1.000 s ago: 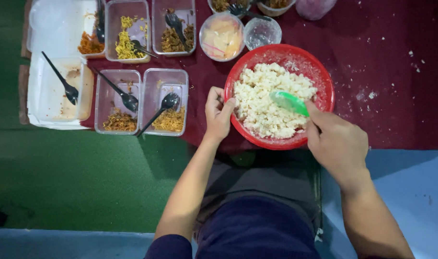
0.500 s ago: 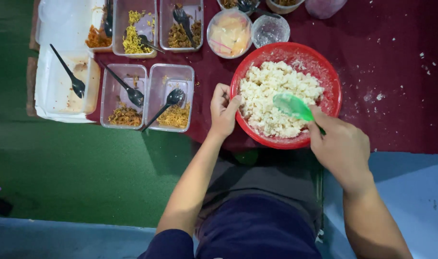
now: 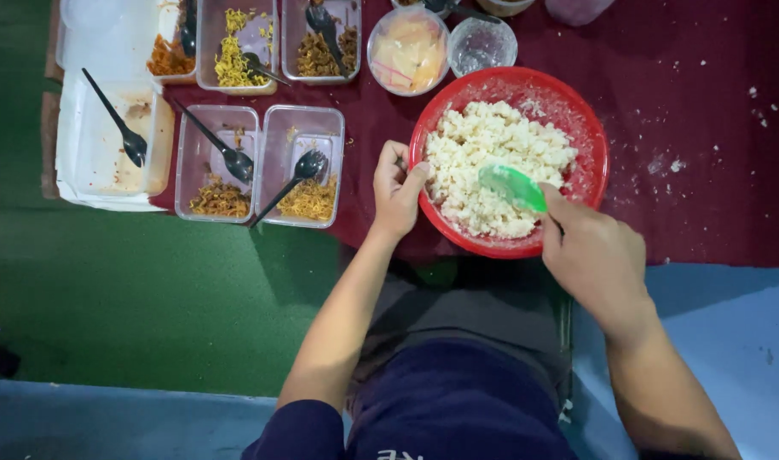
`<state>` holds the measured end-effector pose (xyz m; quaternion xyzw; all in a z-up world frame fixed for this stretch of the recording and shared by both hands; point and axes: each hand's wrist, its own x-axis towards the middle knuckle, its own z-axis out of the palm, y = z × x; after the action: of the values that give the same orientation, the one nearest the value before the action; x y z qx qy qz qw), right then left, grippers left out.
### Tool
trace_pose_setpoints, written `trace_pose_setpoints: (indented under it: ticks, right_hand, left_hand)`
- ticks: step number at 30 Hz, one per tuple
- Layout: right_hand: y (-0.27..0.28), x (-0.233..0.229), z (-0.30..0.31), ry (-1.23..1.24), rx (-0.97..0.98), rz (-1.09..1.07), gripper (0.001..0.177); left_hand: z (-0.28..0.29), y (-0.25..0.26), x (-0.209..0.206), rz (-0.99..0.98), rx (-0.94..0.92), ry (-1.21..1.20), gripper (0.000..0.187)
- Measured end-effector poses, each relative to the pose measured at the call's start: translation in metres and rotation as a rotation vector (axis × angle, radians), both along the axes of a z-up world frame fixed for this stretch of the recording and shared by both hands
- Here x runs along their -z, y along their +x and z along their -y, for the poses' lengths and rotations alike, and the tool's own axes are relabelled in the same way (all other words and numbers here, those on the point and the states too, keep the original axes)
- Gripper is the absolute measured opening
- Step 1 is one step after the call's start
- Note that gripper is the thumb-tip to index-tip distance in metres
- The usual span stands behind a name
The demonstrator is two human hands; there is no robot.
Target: Mixing a food mixture in a bowl and portioning it into a small container using a spatula
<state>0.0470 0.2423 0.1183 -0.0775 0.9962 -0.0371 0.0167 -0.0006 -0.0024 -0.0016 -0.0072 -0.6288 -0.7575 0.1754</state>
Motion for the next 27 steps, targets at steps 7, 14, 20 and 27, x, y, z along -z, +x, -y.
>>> trace_pose_setpoints:
  ticks: [7, 14, 20, 27]
  right_hand:
    - [0.005, 0.012, -0.010, -0.101, -0.069, -0.255, 0.043]
    - [0.006, 0.024, -0.013, -0.042, -0.007, -0.380, 0.035]
    - [-0.011, 0.032, -0.030, 0.012, -0.031, -0.355, 0.035]
    - [-0.039, 0.050, -0.032, 0.242, -0.062, -0.494, 0.040]
  left_hand:
    - [0.003, -0.006, 0.017, -0.010, -0.017, -0.023, 0.019]
    - [0.011, -0.010, 0.038, -0.035, 0.027, 0.040, 0.019]
    - [0.008, -0.016, 0.037, -0.049, 0.026, 0.033, 0.018]
    - [0.008, -0.016, 0.042, -0.055, 0.014, 0.015, 0.018]
